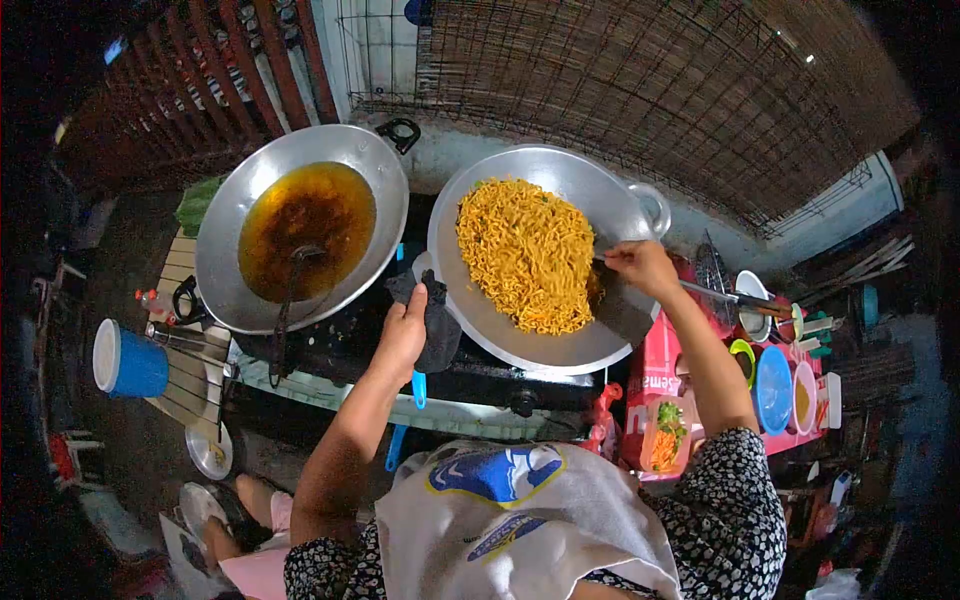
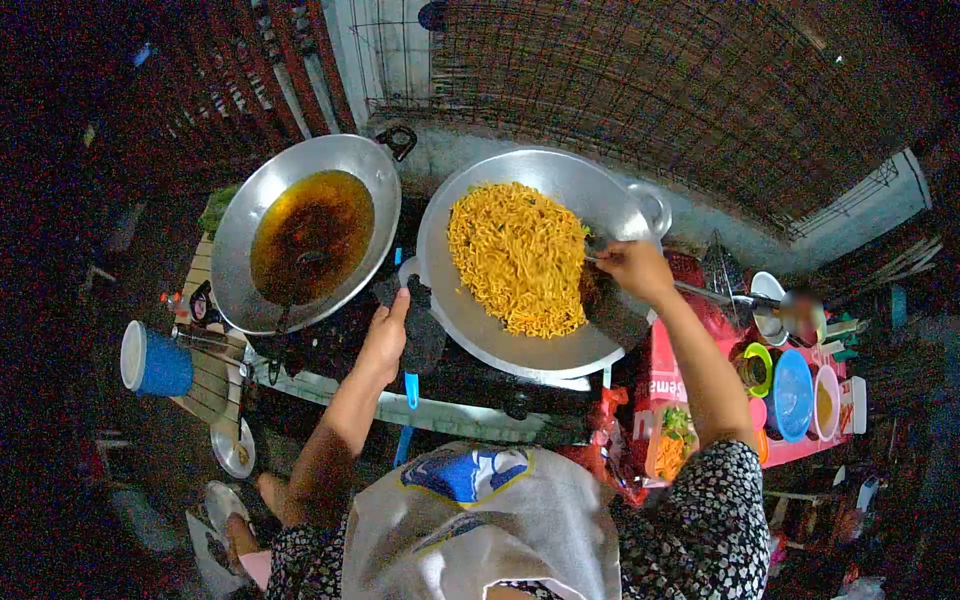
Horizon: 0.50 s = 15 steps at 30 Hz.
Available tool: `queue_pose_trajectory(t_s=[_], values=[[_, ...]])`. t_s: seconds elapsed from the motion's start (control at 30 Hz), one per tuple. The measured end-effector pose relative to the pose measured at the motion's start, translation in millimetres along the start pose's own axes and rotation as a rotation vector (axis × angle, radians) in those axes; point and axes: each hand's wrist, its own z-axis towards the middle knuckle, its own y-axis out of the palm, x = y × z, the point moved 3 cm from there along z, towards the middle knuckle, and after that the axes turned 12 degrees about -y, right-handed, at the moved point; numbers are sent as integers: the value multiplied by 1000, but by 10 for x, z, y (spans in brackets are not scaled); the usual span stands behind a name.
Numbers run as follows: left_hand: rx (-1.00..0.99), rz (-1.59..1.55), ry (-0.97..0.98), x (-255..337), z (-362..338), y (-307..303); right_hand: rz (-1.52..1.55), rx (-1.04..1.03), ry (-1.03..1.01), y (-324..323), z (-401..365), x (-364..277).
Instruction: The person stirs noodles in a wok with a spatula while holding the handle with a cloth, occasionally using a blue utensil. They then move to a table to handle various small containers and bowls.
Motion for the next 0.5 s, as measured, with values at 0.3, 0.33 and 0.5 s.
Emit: queue_pose_trajectory(t_s=[0.3, 0.33, 0.5], values=[[88, 16, 19, -99, 161, -10, -414, 3, -9, -866, -328, -389], [112, 5, 30, -106, 175, -19, -464, 18, -23, -956, -345, -465], [42, 32, 19, -58, 79, -14, -646, 47, 15, -1157, -352, -858]])
